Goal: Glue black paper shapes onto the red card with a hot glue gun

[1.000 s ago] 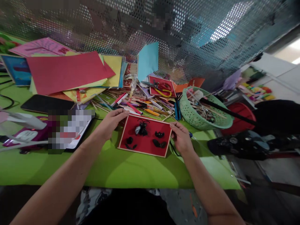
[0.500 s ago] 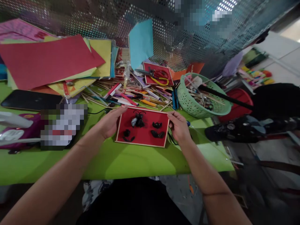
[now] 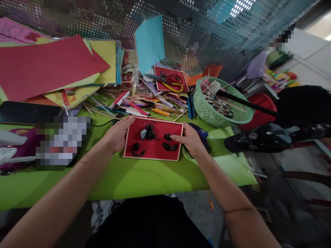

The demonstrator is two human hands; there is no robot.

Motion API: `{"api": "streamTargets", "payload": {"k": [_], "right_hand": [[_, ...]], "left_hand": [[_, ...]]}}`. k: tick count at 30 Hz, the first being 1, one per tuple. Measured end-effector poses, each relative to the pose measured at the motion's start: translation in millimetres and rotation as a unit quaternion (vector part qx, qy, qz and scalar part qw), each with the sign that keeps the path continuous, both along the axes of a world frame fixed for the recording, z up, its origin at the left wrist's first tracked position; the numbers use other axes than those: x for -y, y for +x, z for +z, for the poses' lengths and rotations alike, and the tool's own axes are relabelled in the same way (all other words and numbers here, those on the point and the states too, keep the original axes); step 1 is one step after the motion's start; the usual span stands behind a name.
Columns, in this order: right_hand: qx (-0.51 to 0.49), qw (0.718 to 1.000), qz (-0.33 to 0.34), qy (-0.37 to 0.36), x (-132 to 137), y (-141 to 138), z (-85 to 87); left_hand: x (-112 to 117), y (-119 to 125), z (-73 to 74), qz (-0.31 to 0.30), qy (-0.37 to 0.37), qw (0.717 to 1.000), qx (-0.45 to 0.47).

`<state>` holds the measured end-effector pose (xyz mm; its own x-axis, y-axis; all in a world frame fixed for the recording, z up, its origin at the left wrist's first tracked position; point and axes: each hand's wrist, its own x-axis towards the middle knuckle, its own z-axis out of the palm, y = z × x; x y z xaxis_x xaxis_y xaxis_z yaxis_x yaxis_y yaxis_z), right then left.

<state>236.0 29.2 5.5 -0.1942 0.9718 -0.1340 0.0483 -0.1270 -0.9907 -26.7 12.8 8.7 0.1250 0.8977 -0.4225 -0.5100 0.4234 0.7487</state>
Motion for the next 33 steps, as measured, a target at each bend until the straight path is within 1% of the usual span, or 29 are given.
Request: {"api": "streamTargets", "payload": {"k": [3,5,8,10,15,18,22,25,27,29,33], "right_hand": [[0.006,1.0,-0.006,0.012,1.7,-0.1,-0.8],[-0.004,1.0,-0.009,0.017,2.2,-0.2,-0.9],[-0.001,1.0,-0.018,0.026,2.1,-0.4,-0.8],[0.004,0.999,-0.023,0.029,1.8,-0.5,-1.1],[-0.008,0.999,-0.017,0.031,1.9,-0.9,-1.4],[-0.007,0.999,-0.024,0.033,2.4,-1.8,-0.2],[-0.022,0.999,-0.033,0.036,3.0,-3.2,1.1],[-0.035,0.999,-0.027,0.033,3.5,-3.8,1.8],[-0.033,0.999,-0.024,0.031,4.0,-4.0,2.7],[-0.032,0.999,-0.028,0.026,4.7,-3.7,3.5],[-0.06,0.997,-0.047,0.003,4.4,-1.3,2.3]], "left_hand": [[2.4,-1.3,2.2,-0.018,0.018,0.999,-0.019],[4.1,-3.2,5.4,-0.054,0.046,0.996,-0.057],[5.1,-6.7,7.9,-0.118,0.104,0.982,-0.107],[4.6,-8.1,6.5,-0.132,0.129,0.975,-0.123],[3.1,-6.5,0.0,-0.096,0.129,0.978,-0.132],[3.3,-5.1,-0.1,-0.084,0.132,0.978,-0.135],[3.9,-6.0,3.5,-0.094,0.139,0.977,-0.132],[4.4,-7.7,5.6,-0.115,0.137,0.977,-0.113],[4.8,-8.6,5.9,-0.115,0.129,0.98,-0.098],[5.1,-8.9,5.8,-0.091,0.102,0.988,-0.076],[4.9,-8.3,6.5,-0.017,0.051,0.998,-0.04]]}}
